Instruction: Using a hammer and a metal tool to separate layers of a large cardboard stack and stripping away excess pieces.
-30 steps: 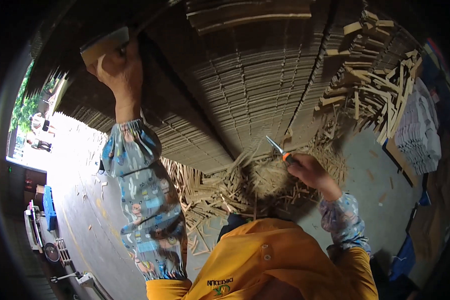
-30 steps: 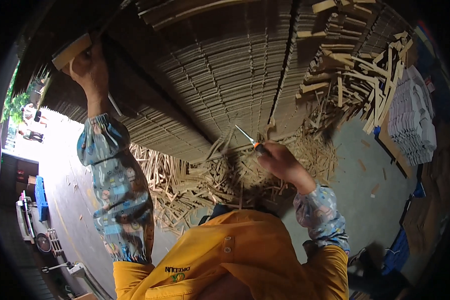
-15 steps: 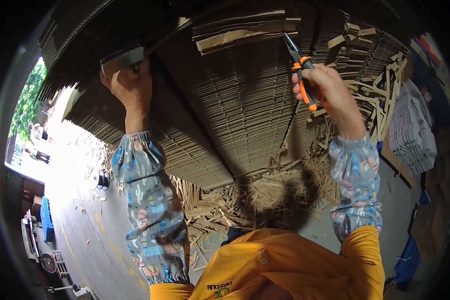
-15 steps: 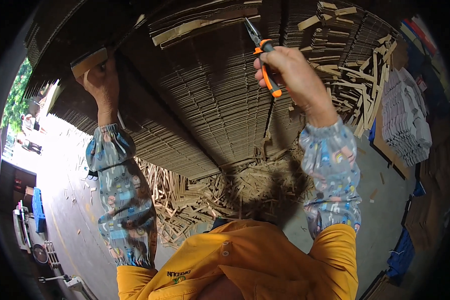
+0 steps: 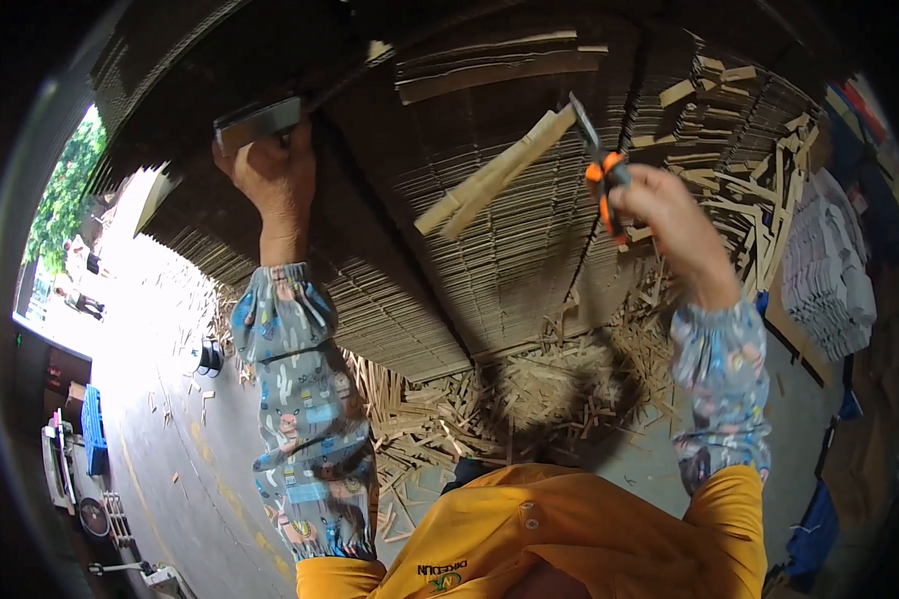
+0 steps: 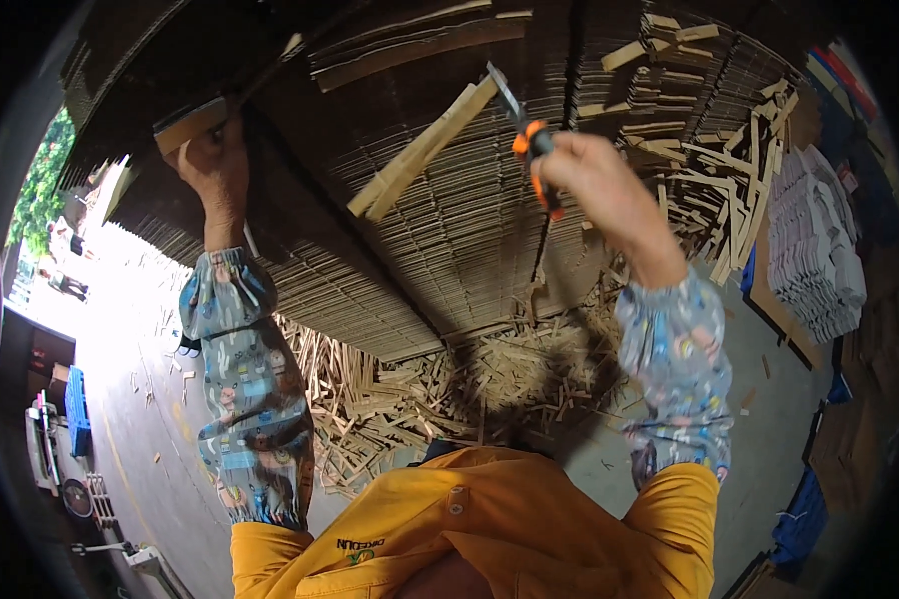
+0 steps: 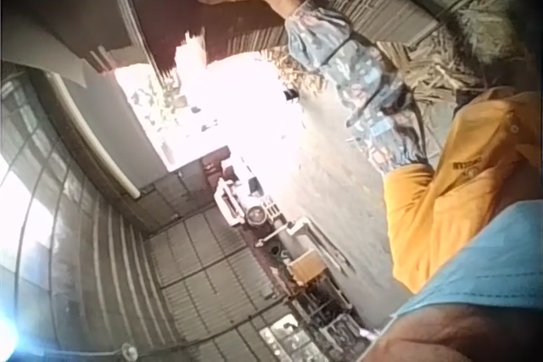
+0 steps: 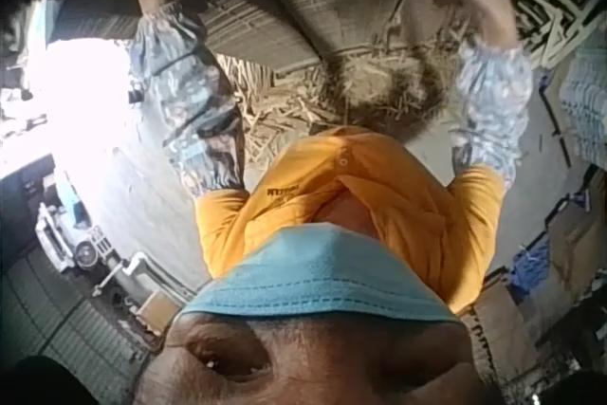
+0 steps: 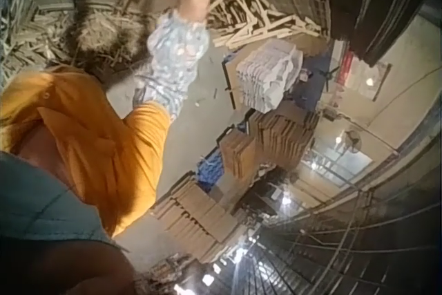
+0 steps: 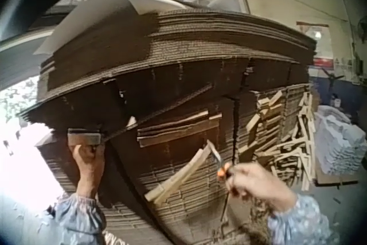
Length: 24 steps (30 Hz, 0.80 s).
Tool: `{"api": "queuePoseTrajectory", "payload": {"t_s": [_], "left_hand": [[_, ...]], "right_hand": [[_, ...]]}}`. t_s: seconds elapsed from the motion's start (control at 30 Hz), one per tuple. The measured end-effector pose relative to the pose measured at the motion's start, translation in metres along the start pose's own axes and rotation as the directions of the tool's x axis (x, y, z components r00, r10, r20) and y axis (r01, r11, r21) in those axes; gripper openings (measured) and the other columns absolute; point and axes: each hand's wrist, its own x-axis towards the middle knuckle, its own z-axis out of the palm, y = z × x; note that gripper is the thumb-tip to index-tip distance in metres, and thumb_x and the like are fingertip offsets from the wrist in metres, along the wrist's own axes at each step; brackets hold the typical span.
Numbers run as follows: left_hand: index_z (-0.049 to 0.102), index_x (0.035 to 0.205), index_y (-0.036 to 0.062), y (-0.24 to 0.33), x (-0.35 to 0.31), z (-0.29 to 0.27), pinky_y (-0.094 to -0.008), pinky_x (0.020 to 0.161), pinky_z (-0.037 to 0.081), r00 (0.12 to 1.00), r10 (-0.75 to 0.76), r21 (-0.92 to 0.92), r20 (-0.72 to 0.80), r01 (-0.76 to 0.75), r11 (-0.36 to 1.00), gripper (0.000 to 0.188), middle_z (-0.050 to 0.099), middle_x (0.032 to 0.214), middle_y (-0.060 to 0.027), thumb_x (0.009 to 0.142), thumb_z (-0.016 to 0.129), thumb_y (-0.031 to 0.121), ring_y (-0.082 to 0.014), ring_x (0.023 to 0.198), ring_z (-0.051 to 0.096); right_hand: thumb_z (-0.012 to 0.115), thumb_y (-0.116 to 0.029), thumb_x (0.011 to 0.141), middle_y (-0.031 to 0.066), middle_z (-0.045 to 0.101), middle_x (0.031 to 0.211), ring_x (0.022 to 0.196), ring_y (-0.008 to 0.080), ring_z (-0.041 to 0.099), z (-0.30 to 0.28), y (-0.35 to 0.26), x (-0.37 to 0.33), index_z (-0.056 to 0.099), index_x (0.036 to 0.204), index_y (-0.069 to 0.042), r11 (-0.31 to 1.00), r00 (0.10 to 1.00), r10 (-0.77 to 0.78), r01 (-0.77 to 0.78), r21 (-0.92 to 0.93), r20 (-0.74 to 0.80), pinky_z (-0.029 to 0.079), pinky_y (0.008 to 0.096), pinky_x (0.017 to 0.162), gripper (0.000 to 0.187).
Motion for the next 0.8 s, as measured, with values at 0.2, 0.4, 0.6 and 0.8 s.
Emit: {"api": "queuePoseTrajectory", "payload": {"t_s": [0.2,0.4,0.6,0.8], "left_hand": [[0.049,0.055,0.0115,0.002,-0.011,0.011,-0.0449,0.091,0.036,0.995,-0.033,-0.205,-0.093,0.013,0.979,0.031,0.053,0.055,-0.0039,0.061,0.078,0.02,-0.0272,0.064,0.057],[0.066,0.074,0.011,0.002,-0.002,0.001,-0.0438,0.09,0.035,0.999,0.035,-0.075,-0.019,-0.036,0.997,0.019,0.061,0.068,-0.0047,0.06,0.076,0.018,-0.0272,0.079,0.057],[0.059,0.064,0.0091,0.007,-0.001,0.004,-0.046,0.089,0.035,0.999,0.03,-0.093,-0.04,-0.034,0.995,0.02,0.06,0.064,-0.005,0.058,0.077,0.016,-0.0285,0.072,0.057],[0.064,0.068,0.0098,-0.001,-0.001,-0.003,-0.0431,0.093,0.033,0.999,0.008,-0.041,0.051,-0.006,0.999,0.013,0.061,0.064,-0.0044,0.066,0.073,0.019,-0.0232,0.071,0.059]], "right_hand": [[0.055,-0.022,0.079,0.0041,0.063,0.085,0.071,0.0114,0.056,-0.019,-0.036,0.025,0.063,0.102,-0.001,0.994,0.997,-0.023,0.031,0.107,-0.07,0.043,0.024,0.065,0.032],[0.051,-0.015,0.082,0.0098,0.061,0.088,0.076,0.0138,0.061,0.006,-0.013,-0.005,0.058,0.094,0.004,0.998,0.991,0.051,-0.055,0.032,0.121,0.049,0.0266,0.068,0.024],[0.051,-0.015,0.079,-0.0005,0.048,0.069,0.06,0.0085,0.045,0.038,0.063,-0.059,0.058,0.087,0.002,0.949,0.948,0.228,-0.166,-0.267,0.222,0.039,0.0233,0.057,0.019],[0.052,-0.019,0.078,-0.0025,0.045,0.067,0.061,0.0079,0.041,0.023,-0.028,-0.015,0.058,0.084,0.002,0.996,0.995,-0.059,0.065,-0.067,0.085,0.035,0.0254,0.056,0.024]]}}
